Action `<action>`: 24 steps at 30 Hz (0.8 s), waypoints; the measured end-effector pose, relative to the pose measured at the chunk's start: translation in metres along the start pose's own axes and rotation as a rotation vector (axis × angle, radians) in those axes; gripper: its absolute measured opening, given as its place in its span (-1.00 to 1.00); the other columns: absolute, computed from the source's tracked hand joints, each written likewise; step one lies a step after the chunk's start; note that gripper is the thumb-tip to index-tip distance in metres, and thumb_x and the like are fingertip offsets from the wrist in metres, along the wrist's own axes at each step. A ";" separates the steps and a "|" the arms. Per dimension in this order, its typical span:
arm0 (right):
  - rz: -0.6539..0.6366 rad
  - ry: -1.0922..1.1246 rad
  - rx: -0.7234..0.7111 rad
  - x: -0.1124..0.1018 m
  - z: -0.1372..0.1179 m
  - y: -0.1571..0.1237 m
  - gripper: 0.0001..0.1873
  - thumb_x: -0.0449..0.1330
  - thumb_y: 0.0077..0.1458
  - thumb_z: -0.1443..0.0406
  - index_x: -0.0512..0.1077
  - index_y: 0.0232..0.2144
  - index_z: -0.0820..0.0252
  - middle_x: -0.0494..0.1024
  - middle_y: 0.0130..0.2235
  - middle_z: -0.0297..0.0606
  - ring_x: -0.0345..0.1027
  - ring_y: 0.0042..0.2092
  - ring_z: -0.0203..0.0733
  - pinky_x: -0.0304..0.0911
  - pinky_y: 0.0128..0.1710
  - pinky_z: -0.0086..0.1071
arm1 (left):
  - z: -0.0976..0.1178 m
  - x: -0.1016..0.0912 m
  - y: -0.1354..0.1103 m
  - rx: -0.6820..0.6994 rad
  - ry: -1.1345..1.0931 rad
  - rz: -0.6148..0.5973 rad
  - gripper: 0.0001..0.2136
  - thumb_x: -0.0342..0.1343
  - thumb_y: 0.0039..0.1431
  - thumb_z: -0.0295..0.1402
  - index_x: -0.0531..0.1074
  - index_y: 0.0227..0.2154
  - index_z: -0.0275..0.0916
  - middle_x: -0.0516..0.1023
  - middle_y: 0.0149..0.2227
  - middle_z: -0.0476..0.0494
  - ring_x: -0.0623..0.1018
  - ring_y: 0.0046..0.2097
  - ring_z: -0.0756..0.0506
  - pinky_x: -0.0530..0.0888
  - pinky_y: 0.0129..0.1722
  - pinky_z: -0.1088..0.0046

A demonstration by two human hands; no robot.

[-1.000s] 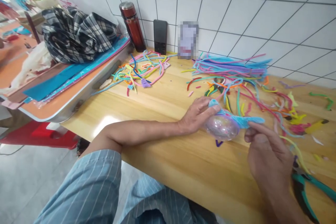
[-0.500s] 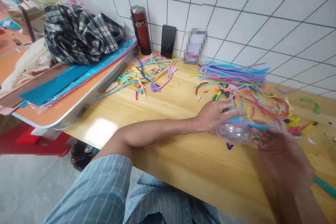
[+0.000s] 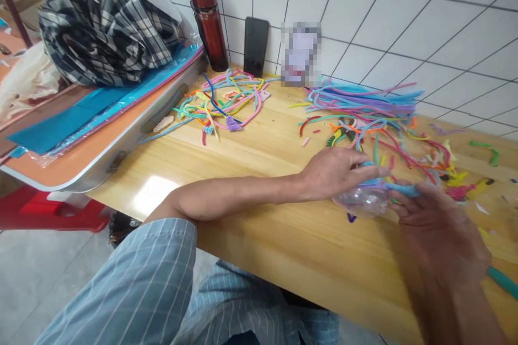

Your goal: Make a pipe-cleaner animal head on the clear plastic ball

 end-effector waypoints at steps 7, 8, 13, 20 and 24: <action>-0.056 -0.029 -0.046 0.006 -0.011 -0.001 -0.61 0.48 -0.04 -0.03 0.77 -0.19 -0.02 0.75 -0.25 -0.15 0.54 -0.38 -0.13 0.37 -0.46 -0.27 | 0.005 0.003 -0.005 0.005 0.032 -0.002 -0.50 0.10 0.42 0.01 0.31 -0.56 -0.21 0.25 -0.53 0.05 0.27 -0.40 0.01 0.13 -0.37 0.40; -0.049 -0.041 -0.067 0.008 -0.014 -0.002 -0.59 0.50 -0.07 0.01 0.77 -0.16 -0.02 0.72 -0.27 -0.18 0.47 -0.43 -0.18 0.29 -0.50 -0.30 | 0.003 0.003 -0.005 -0.009 0.026 0.006 -0.49 0.11 0.42 0.04 0.34 -0.55 -0.22 0.25 -0.53 0.06 0.27 -0.40 0.01 0.13 -0.37 0.40; 0.075 -0.096 -0.305 0.003 -0.031 -0.004 -0.37 0.52 -0.16 0.22 0.71 0.06 -0.11 0.61 -0.13 -0.30 0.37 -0.39 -0.29 0.19 -0.43 -0.35 | -0.015 0.001 -0.007 -0.113 0.041 0.095 -0.52 0.27 0.26 0.17 0.54 -0.31 -0.23 0.38 -0.46 0.05 0.41 -0.33 -0.03 0.25 -0.30 0.39; 0.004 -0.414 -0.024 -0.005 0.024 0.005 -0.39 0.50 -0.03 -0.11 0.69 0.00 0.02 0.71 0.02 -0.12 0.56 0.09 0.16 0.47 0.12 0.02 | -0.039 0.021 -0.006 -0.064 0.125 0.049 -0.28 0.44 0.06 0.21 0.49 0.10 -0.20 0.56 0.00 -0.20 0.53 0.06 -0.22 0.52 0.11 0.18; 0.061 -0.503 0.068 -0.008 0.027 -0.003 -0.42 0.51 -0.12 -0.16 0.72 -0.10 -0.04 0.76 -0.01 -0.17 0.61 0.09 0.26 0.54 0.13 0.08 | -0.048 0.031 -0.007 -0.007 0.095 0.038 -0.33 0.45 0.08 0.21 0.48 0.03 -0.19 0.48 0.27 -0.32 0.46 0.33 -0.29 0.45 0.37 0.09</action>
Point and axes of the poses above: each hand's wrist, its own y-axis towards the middle knuckle, its own x-axis out of the palm, z = x × y, the point moved 9 cm from there along y, towards the middle knuckle
